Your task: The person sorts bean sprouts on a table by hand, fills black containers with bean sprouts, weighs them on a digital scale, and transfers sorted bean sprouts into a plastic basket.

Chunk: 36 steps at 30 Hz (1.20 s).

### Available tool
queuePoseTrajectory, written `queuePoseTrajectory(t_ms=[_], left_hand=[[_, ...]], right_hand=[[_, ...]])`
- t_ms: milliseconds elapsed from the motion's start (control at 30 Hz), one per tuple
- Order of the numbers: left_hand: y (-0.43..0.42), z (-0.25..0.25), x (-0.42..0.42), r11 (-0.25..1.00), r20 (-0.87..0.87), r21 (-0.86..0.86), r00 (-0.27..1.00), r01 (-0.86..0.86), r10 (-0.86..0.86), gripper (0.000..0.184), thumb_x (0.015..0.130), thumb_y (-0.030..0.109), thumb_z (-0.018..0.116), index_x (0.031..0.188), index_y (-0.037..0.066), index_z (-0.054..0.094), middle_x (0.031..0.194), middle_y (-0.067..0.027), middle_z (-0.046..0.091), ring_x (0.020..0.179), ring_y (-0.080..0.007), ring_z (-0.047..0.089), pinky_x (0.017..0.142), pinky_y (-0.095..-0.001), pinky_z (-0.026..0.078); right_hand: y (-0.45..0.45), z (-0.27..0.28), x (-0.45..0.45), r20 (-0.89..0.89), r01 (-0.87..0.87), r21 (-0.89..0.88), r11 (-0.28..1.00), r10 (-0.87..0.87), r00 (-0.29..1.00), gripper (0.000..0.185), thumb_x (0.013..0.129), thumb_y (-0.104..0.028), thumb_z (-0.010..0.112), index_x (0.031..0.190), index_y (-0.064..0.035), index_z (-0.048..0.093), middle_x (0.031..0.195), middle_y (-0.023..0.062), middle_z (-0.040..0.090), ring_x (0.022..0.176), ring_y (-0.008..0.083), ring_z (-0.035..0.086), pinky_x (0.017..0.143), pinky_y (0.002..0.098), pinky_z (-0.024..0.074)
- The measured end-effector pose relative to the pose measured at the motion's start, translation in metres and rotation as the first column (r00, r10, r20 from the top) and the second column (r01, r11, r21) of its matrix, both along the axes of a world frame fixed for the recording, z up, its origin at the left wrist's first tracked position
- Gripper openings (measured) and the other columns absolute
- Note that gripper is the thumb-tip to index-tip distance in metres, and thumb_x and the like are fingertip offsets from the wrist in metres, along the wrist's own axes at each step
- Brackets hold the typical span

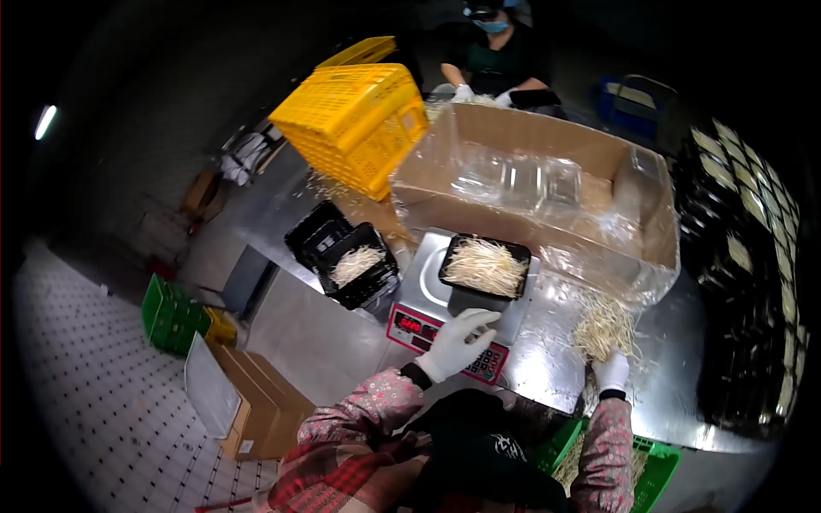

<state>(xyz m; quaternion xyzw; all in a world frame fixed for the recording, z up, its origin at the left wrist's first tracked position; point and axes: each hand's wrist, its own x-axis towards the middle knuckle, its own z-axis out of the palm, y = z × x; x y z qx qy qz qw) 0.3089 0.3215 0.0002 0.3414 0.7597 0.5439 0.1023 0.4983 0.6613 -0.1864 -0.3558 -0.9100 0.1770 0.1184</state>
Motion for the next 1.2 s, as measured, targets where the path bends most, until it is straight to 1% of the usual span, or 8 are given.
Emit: queuePoseTrajectory(t_ms=[200,267,333,400,500,667,933,1200], left_hand=[[-0.145,-0.006,-0.083,0.63,-0.344,0.211,0.546,-0.748,0.764,0.031,0.085,0.004,0.07,0.115,0.009,0.067,0.112,-0.0033,0.06,0.078,-0.0089,0.056,0.071,-0.0242,0.049],[-0.192,-0.006,-0.116,0.489,-0.322,0.207,0.413,-0.847,0.852,0.035,0.085,0.009,0.071,0.119,0.01,0.065,0.119,-0.0064,0.057,0.092,-0.0146,0.059,0.083,-0.0291,0.05],[-0.228,0.001,-0.15,0.42,-0.53,0.144,0.289,-0.896,0.797,0.038,0.084,0.014,0.072,0.121,0.009,0.064,0.129,-0.0122,0.053,0.113,-0.0244,0.057,0.096,-0.0357,0.047],[-0.248,0.008,-0.174,0.375,-0.604,-0.075,0.341,-0.924,0.72,0.045,0.085,0.023,0.071,0.127,0.013,0.061,0.147,-0.0153,0.042,0.126,-0.0354,0.05,0.104,-0.0428,0.043],[-0.271,-0.008,-0.219,0.348,-0.608,-0.435,0.556,-0.831,0.567,0.047,0.089,0.029,0.065,0.134,0.017,0.057,0.153,-0.0113,0.037,0.119,-0.0347,0.057,0.096,-0.0427,0.049],[-0.277,-0.005,-0.246,0.27,-0.617,-0.564,0.616,-0.78,0.489,0.024,0.09,0.021,0.061,0.111,0.019,0.072,0.113,-0.0072,0.069,0.099,-0.029,0.067,0.088,-0.0396,0.053],[-0.293,0.002,-0.257,0.403,-0.484,-0.405,0.566,-0.821,0.667,0.016,0.082,0.018,0.067,0.097,0.014,0.074,0.101,-0.0074,0.07,0.095,-0.0265,0.069,0.084,-0.0378,0.053],[-0.236,0.067,-0.193,0.852,-0.543,0.167,0.675,-0.497,0.5,0.02,0.078,-0.005,0.069,0.094,0.004,0.073,0.093,-0.0097,0.067,0.085,-0.0218,0.066,0.074,-0.0285,0.053]], right_hand=[[-0.002,0.037,0.007,-0.332,-0.056,-0.666,0.744,-0.228,0.915,0.045,0.066,-0.005,0.078,0.107,0.0054,0.065,0.095,0.0187,0.072,0.085,0.0265,0.07,0.081,0.0362,0.0537],[0.005,0.021,0.014,-0.15,-0.018,-0.369,0.929,-0.04,0.988,0.046,0.067,0.0,0.076,0.112,0.0055,0.064,0.097,0.0147,0.072,0.085,0.0221,0.069,0.081,0.0336,0.054],[0.003,0.046,0.015,-0.247,-0.009,-0.613,0.79,-0.181,0.952,0.049,0.068,0.004,0.074,0.116,0.0042,0.063,0.1,0.0119,0.072,0.088,0.021,0.069,0.082,0.0335,0.0543],[0.014,0.048,0.012,-0.426,-0.183,-0.765,0.618,-0.272,0.863,0.052,0.066,0.006,0.073,0.118,0.0036,0.062,0.102,0.0111,0.071,0.088,0.0205,0.068,0.081,0.0329,0.0546],[0.021,0.036,0.01,-0.401,-0.154,-0.676,0.721,-0.184,0.898,0.054,0.067,0.008,0.072,0.119,0.0038,0.061,0.104,0.0104,0.071,0.088,0.0199,0.068,0.081,0.0322,0.0547],[0.011,0.058,-0.006,-0.384,-0.11,-0.591,0.799,-0.159,0.909,0.047,0.069,0.01,0.069,0.116,0.0039,0.063,0.101,0.0093,0.072,0.086,0.0187,0.069,0.08,0.0316,0.0547],[0.011,0.045,-0.008,-0.182,0.094,-0.568,0.818,-0.236,0.954,0.048,0.07,0.008,0.074,0.117,0.0031,0.062,0.1,0.0091,0.071,0.085,0.0178,0.068,0.077,0.0315,0.055],[-0.07,0.223,-0.094,-0.637,-0.401,-0.6,0.692,-0.11,0.763,0.043,0.076,0.003,0.072,0.117,0.003,0.063,0.102,0.0073,0.07,0.083,0.0139,0.066,0.077,0.0265,0.0528]])
